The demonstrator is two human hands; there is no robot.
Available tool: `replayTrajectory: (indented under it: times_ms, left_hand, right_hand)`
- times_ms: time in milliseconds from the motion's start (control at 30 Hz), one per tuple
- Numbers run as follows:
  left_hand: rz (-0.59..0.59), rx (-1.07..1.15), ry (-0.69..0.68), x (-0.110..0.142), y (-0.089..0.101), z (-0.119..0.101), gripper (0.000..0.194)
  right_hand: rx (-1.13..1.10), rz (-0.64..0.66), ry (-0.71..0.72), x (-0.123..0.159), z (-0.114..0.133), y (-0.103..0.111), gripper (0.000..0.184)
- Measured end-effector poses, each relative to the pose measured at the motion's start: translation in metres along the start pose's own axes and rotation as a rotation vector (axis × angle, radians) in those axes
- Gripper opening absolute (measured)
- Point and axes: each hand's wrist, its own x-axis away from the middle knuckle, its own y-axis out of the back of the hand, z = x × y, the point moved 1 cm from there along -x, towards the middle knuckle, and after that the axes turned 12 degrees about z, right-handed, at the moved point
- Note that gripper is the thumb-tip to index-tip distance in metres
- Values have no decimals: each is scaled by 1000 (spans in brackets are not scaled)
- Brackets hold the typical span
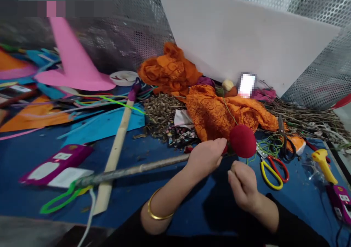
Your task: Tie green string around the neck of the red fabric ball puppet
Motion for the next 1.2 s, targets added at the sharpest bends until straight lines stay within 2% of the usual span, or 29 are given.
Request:
replayTrajectory:
  times_ms: [100, 233, 367, 467, 600, 767, 900, 1033, 1200]
  left_hand:
    - [-21, 5, 29, 0, -3, 0, 15]
    - [-40, 6, 28, -3, -7, 1, 15]
    - [-58, -4, 13, -4, -10, 0, 15]
    - [-69, -26, 10, -3, -10, -2, 15]
    - [-40, -41, -32, -5, -15, -5, 14]
    - [22, 26, -249, -5, -30, -18, 14]
    - [86, -55, -338, 2, -32, -29, 17]
    - [91, -119, -423, 9, -27, -33, 14]
    - [71, -175, -487, 14, -23, -34, 12]
  right_hand:
    - [268, 78, 178, -1, 7, -6, 22]
    - [414, 150, 227, -5, 8, -13, 24]
    - [443, 180, 262, -4, 10, -13, 25]
    - [295, 203, 234, -7, 15, 2, 21]
    - [71, 216, 204, -15, 24, 36, 15]
    - [185, 195, 219, -22, 16, 70, 18]
    - [196, 161, 85, -22, -3, 83, 15]
    - [-153, 219, -158, -23, -20, 89, 19]
    - [-564, 219, -597, -22, -46, 82, 23]
